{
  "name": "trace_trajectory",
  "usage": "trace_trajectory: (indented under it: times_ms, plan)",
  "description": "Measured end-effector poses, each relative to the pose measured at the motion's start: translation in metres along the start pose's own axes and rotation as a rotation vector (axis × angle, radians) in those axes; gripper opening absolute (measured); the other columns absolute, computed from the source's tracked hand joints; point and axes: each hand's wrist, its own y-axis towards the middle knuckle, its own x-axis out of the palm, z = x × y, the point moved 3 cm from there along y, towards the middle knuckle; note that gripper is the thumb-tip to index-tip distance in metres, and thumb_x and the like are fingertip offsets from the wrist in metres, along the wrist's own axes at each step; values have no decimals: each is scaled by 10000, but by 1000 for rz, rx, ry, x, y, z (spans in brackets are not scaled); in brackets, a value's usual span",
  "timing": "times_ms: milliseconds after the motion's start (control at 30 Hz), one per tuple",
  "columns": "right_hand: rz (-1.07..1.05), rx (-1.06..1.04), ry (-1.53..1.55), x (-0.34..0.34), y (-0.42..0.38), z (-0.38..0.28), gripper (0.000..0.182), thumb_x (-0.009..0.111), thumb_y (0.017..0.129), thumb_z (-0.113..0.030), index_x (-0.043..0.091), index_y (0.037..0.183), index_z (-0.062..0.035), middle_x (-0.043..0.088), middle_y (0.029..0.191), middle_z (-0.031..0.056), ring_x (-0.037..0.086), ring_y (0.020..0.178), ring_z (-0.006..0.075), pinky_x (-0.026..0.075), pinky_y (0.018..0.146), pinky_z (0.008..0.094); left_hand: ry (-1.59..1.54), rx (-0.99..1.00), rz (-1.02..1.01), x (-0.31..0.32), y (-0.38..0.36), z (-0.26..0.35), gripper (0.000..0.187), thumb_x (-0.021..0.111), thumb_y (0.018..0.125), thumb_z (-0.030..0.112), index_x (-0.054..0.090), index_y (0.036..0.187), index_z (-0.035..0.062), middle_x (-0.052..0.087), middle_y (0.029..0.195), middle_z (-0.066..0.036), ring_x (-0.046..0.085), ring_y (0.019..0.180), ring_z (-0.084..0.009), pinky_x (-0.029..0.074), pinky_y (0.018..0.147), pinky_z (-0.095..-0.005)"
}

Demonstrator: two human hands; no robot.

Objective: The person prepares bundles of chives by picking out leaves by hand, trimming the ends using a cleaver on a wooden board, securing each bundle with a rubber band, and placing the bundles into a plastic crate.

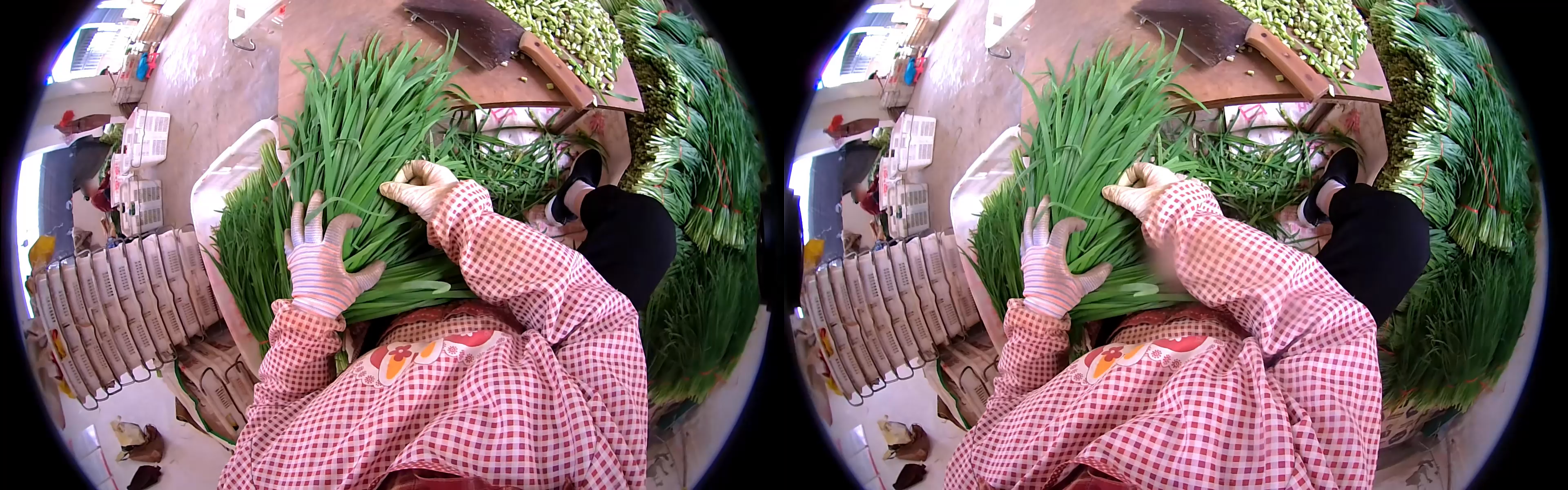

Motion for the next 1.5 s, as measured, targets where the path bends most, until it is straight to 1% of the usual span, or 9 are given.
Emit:
trace_trajectory:
  times_ms: [200,533,667,900,1133,1267,1300,1400,1500]
  plan:
    - [-135,-42,351,7,-7,10,212,706,773,-26,638,962,-92,642,842,-4,578,778,105,485,736,267,-8,-6,21,-5,-7,1,658,860,477,285,580,1050,126,369,1378,-300,319,1286,-480,283,1069,-551]
    - [-73,-105,420,5,-38,-5,198,605,821,76,571,930,-86,566,776,-24,536,718,93,463,646,227,33,15,37,-14,-13,10,648,858,483,282,579,1044,117,364,1384,-310,307,1294,-494,294,1062,-557]
    - [-121,-332,446,0,8,46,295,706,777,84,550,962,-85,590,794,-4,570,729,106,497,708,242,16,7,48,-13,-13,10,647,861,487,295,582,1050,140,370,1389,-264,294,1305,-479,293,1054,-566]
    - [-149,-178,453,-5,-26,12,266,730,781,32,587,979,-73,619,811,6,573,736,109,487,711,232,-37,31,84,-18,-18,5,639,863,480,294,588,1038,146,379,1368,-293,294,1301,-485,282,1062,-566]
    - [93,-86,596,-48,-22,-2,155,694,835,-82,632,976,-97,638,760,-11,517,504,94,436,439,239,-93,16,80,-23,-24,0,665,867,472,307,583,1042,113,334,1398,-330,289,1302,-513,296,1055,-565]
    - [41,-425,222,-67,7,-8,267,663,871,-155,635,1107,-33,661,927,19,579,865,96,478,794,264,-81,-2,72,-24,-27,1,660,868,476,308,584,1039,112,331,1400,-328,285,1302,-514,294,1052,-571]
    - [-41,-231,308,-65,-5,-22,320,726,805,-181,656,1073,-22,680,946,56,621,881,143,501,818,298,-77,-8,77,-24,-28,1,658,868,476,306,585,1038,113,330,1401,-327,282,1303,-513,294,1050,-574]
    - [-156,-168,7,-60,22,-24,267,785,753,-163,707,967,-23,707,921,79,637,852,146,505,834,284,-64,-10,82,-25,-29,3,655,868,477,305,585,1036,114,329,1402,-325,278,1305,-512,293,1048,-580]
    - [-233,22,148,-52,18,-28,224,745,815,-149,655,965,-9,701,851,70,659,752,149,546,671,303,-61,-11,72,-26,-29,1,653,866,482,308,585,1039,114,329,1400,-328,277,1305,-512,292,1047,-581]
